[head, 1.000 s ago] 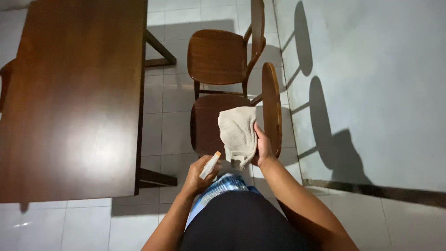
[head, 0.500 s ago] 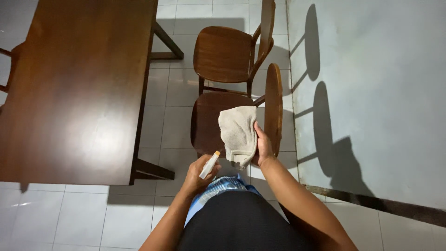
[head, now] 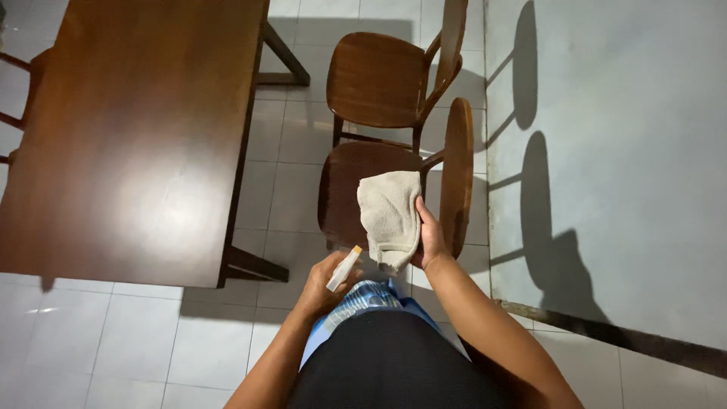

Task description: The person sprays a wooden chair with a bottle and wipes the seat and backrest with a cloth, then sprays the cloth and wipes a wooden table.

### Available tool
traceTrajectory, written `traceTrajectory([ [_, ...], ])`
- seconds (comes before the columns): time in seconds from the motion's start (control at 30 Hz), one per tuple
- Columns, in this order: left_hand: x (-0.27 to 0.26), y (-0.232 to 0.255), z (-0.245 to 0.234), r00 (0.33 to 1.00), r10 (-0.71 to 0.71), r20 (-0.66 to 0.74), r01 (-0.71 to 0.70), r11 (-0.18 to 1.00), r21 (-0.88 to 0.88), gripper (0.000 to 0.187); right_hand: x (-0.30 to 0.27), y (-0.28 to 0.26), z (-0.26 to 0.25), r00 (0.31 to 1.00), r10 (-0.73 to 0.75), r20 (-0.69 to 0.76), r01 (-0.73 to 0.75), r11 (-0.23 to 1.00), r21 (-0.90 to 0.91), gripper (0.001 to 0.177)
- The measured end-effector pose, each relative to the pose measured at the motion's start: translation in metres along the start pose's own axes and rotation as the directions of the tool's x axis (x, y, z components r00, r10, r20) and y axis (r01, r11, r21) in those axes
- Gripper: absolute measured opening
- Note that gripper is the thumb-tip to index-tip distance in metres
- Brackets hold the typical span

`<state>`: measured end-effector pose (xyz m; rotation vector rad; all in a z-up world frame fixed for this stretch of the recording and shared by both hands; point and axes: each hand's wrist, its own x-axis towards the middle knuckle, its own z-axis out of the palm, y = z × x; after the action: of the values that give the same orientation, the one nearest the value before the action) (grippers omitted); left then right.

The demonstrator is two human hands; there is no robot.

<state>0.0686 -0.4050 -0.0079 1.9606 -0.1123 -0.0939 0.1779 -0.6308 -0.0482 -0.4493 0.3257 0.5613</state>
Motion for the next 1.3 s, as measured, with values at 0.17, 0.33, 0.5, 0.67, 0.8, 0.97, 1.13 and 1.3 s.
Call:
traceTrajectory([
  [0.17, -0.005, -0.001, -0.005, 0.986, -0.164, 0.036, 0.159, 0.981, 0.108, 0.025, -0.003, 0.006, 0.017, 0.997, 0.004, -0.072, -0.01, 0.997, -0.078, 0.067],
  [0.33, -0.013, -0.011, -0.011, 0.998, -0.067, -0.002, 0.066, 0.985, 0.161, 0.023, 0.004, 0.017, 0.009, 0.999, 0.029, -0.034, -0.031, 0.998, -0.058, 0.068],
  [0.5, -0.015, -0.003, -0.018, 0.987, -0.159, 0.006, 0.158, 0.984, 0.084, 0.025, 0.01, 0.026, 0.002, 0.995, 0.077, -0.059, -0.077, 0.997, 0.0, 0.068],
  [0.67, -0.018, -0.023, -0.029, 0.985, -0.167, 0.034, 0.162, 0.979, 0.122, 0.022, 0.02, 0.036, -0.006, 0.997, 0.072, -0.027, -0.072, 0.997, -0.007, 0.067],
  [0.8, -0.021, -0.031, -0.047, 0.988, -0.151, 0.032, 0.145, 0.981, 0.128, 0.02, 0.016, 0.046, 0.025, 0.996, 0.02, -0.09, -0.026, 0.997, -0.069, 0.067],
  [0.97, -0.019, -0.042, -0.083, 0.991, -0.105, 0.087, 0.099, 0.993, 0.07, 0.019, 0.021, 0.07, 0.046, 0.985, -0.013, -0.173, 0.002, 0.998, -0.064, 0.068],
  [1.13, -0.015, -0.052, -0.12, 0.988, -0.007, 0.154, -0.004, 0.997, 0.073, 0.022, 0.029, 0.096, 0.045, 0.99, -0.042, -0.132, 0.044, 0.999, 0.011, 0.068],
  [1.3, -0.009, -0.078, -0.134, 0.959, -0.119, 0.256, 0.069, 0.978, 0.197, 0.019, 0.027, 0.118, 0.044, 0.973, -0.113, -0.203, 0.119, 0.993, 0.016, 0.07],
])
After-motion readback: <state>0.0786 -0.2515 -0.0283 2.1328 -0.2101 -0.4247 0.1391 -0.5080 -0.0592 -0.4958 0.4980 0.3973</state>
